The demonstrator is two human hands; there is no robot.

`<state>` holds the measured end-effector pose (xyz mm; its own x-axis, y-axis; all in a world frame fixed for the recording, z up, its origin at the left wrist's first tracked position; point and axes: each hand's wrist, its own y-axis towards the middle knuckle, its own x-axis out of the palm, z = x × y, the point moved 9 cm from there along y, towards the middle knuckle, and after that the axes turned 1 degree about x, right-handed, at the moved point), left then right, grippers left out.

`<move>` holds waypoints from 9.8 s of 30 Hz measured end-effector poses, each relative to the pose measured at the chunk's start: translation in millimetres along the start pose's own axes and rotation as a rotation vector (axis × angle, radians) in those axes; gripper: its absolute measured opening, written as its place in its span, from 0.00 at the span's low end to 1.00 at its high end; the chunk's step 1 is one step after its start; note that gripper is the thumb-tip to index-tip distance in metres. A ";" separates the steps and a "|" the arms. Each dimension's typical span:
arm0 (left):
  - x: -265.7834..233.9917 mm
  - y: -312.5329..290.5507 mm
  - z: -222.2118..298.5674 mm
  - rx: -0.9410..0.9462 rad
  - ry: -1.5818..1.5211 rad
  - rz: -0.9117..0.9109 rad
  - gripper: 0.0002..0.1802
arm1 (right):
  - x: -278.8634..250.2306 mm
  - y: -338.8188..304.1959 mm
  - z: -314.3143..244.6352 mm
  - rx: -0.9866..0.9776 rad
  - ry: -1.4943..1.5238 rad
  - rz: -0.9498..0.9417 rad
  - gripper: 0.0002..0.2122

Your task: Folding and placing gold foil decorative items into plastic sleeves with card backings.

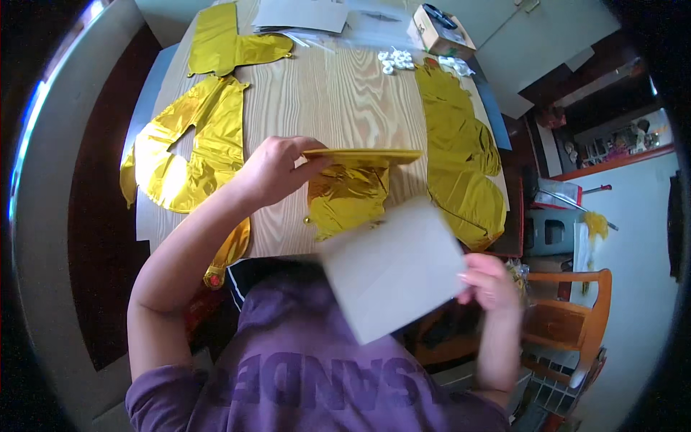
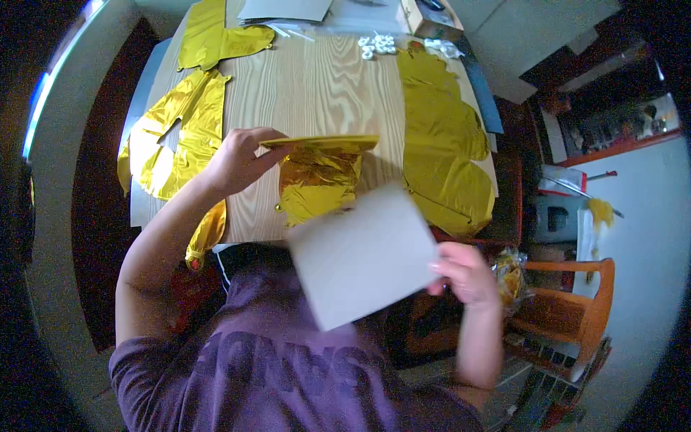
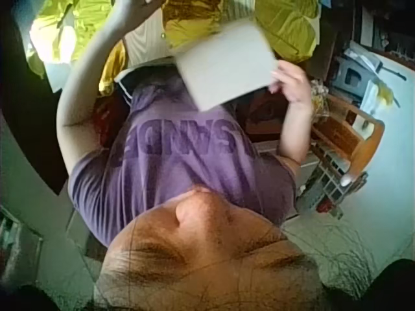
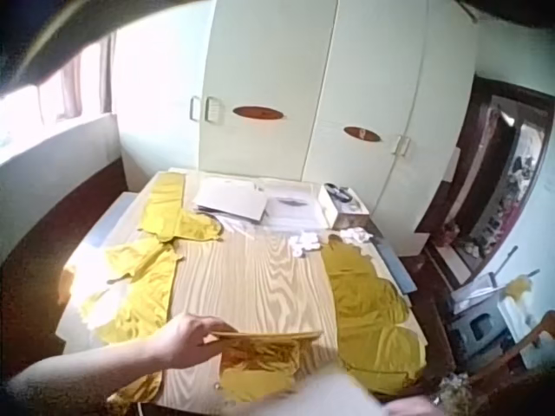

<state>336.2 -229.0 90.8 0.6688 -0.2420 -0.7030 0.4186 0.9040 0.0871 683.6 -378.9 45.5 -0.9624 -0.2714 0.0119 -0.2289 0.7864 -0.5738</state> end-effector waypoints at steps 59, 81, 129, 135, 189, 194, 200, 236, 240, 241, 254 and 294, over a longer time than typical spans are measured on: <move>46.3 -75.8 20.7 0.567 0.453 0.161 0.20 | 15.5 300.6 -217.7 -0.879 -0.784 0.606 0.10; 8.9 -37.4 -0.6 0.312 0.203 0.073 0.17 | 72.4 95.6 -71.1 -0.220 -0.516 -0.169 0.06; 47.4 -49.0 3.7 0.642 0.358 -0.049 0.23 | 139.3 62.4 -126.8 -1.193 -1.031 0.352 0.05; 34.7 -32.8 -6.3 0.527 0.195 -0.011 0.19 | 182.0 30.6 -74.3 -1.322 -1.076 0.230 0.10; 38.7 -22.5 -8.5 0.668 0.278 -0.028 0.17 | 89.3 147.9 -99.6 -0.635 -1.246 0.802 0.15; 54.2 -34.6 -1.5 0.784 0.507 0.008 0.26 | 66.2 119.5 -100.5 -0.843 -1.179 0.786 0.12; 36.0 -30.8 16.4 0.697 0.367 -0.132 0.38 | 130.8 119.9 -136.0 -0.949 -1.081 0.291 0.26; 74.8 -36.4 -15.9 0.126 0.483 -0.094 0.58 | 140.2 170.6 -80.7 -0.634 -1.433 0.117 0.40; 72.5 -39.3 -20.7 0.091 0.489 -0.087 0.59 | 107.0 199.4 -153.6 -0.508 -0.896 -0.031 0.32; 72.7 -41.8 -24.4 0.048 0.491 -0.111 0.59 | 90.9 220.2 -182.8 -0.460 -0.587 0.030 0.27; 55.4 -34.1 -18.2 0.018 0.284 -0.084 0.52 | -73.1 554.7 -334.7 -0.253 -0.997 0.915 0.23; -33.3 53.1 -59.7 -0.095 -0.536 0.382 0.39 | 50.1 355.0 -347.6 -0.936 -0.037 0.250 0.07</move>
<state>299.5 -151.8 76.7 0.9827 -0.0182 -0.1842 0.0520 0.9823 0.1801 503.2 79.6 127.1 -0.9975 -0.0408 -0.0570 -0.0573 0.9429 0.3282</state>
